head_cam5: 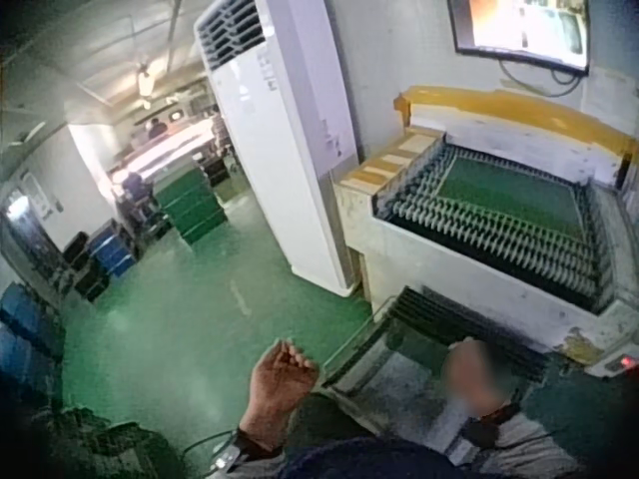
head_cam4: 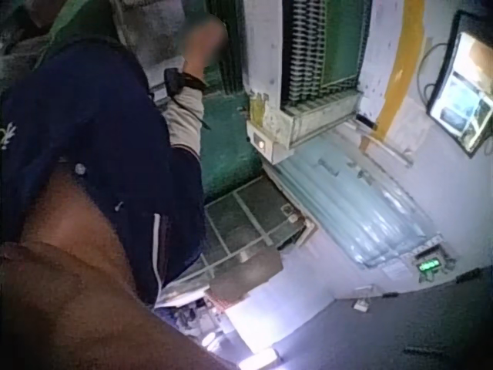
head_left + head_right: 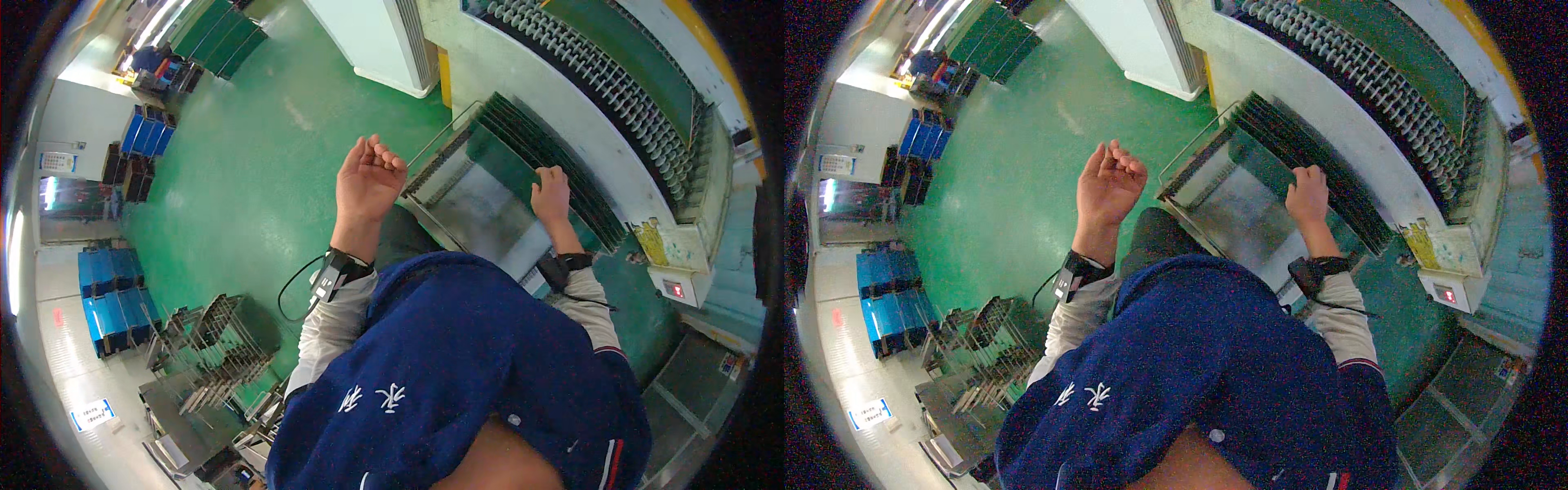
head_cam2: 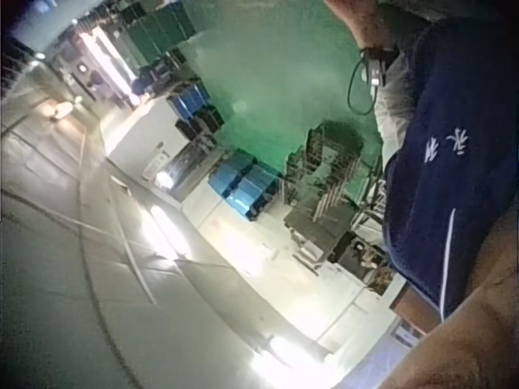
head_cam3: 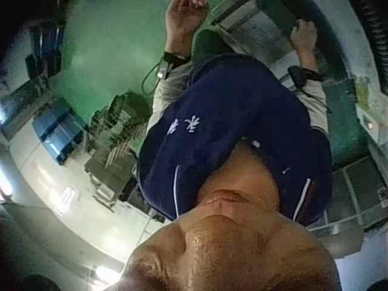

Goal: Loading green circuit boards into a processing machine and organizing them in a rack.

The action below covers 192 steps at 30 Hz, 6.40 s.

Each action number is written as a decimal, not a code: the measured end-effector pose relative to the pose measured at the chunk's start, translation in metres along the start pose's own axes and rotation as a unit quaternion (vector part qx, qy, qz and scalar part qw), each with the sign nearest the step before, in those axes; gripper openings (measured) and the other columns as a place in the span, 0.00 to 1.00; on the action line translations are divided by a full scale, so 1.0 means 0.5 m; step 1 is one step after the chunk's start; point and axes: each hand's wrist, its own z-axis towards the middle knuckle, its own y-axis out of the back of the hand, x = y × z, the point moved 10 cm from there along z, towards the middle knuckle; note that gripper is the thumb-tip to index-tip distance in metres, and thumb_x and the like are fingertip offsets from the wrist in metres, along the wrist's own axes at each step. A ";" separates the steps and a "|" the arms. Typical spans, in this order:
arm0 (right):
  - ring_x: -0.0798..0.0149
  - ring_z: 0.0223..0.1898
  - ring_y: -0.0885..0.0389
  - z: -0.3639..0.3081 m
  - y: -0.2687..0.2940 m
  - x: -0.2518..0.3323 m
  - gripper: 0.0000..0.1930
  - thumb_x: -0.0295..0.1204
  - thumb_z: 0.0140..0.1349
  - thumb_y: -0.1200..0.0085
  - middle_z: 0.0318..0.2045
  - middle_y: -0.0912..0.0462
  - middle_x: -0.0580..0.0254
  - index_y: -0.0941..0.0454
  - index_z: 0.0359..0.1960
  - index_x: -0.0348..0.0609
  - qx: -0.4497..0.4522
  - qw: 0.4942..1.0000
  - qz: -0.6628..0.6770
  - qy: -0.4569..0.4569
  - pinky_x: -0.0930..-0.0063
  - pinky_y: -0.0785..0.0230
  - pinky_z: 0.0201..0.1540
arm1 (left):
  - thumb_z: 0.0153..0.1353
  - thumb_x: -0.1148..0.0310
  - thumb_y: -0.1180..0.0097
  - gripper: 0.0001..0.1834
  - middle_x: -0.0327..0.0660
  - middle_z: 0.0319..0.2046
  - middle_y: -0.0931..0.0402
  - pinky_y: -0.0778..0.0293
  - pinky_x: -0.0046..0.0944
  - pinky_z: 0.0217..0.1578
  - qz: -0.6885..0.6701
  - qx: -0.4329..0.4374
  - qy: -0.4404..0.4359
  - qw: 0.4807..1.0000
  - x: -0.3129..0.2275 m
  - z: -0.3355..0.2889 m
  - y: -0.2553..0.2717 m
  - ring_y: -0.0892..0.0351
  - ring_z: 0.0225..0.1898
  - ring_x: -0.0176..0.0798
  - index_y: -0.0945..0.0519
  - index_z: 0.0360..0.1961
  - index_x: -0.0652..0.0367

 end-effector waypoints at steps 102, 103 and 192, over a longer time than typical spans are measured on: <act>0.64 0.30 0.22 0.104 0.124 -0.223 0.17 0.41 0.63 0.44 0.31 0.19 0.56 0.24 0.36 0.36 -0.100 0.489 0.782 -0.372 0.70 0.28 0.33 | 0.65 0.62 0.57 0.12 0.35 0.24 0.29 0.32 0.37 0.29 0.162 -0.349 0.005 0.923 -0.141 -0.031 0.573 0.32 0.25 0.36 0.27 0.29 0.56; 0.64 0.30 0.21 0.103 0.120 -0.224 0.17 0.41 0.63 0.44 0.31 0.19 0.56 0.24 0.36 0.36 -0.100 0.489 0.780 -0.377 0.70 0.28 0.33 | 0.64 0.62 0.56 0.12 0.35 0.24 0.29 0.33 0.37 0.29 0.154 -0.336 0.009 0.929 -0.136 -0.028 0.566 0.32 0.25 0.36 0.27 0.29 0.56; 0.43 0.44 0.21 0.077 -0.102 -0.147 0.15 0.33 0.51 0.40 0.39 0.19 0.44 0.22 0.39 0.37 0.153 0.980 -0.054 -0.113 0.53 0.28 0.45 | 0.68 0.67 0.57 0.13 0.35 0.19 0.40 0.40 0.36 0.24 0.138 -0.295 -0.003 0.946 -0.127 -0.089 0.690 0.41 0.21 0.35 0.35 0.24 0.56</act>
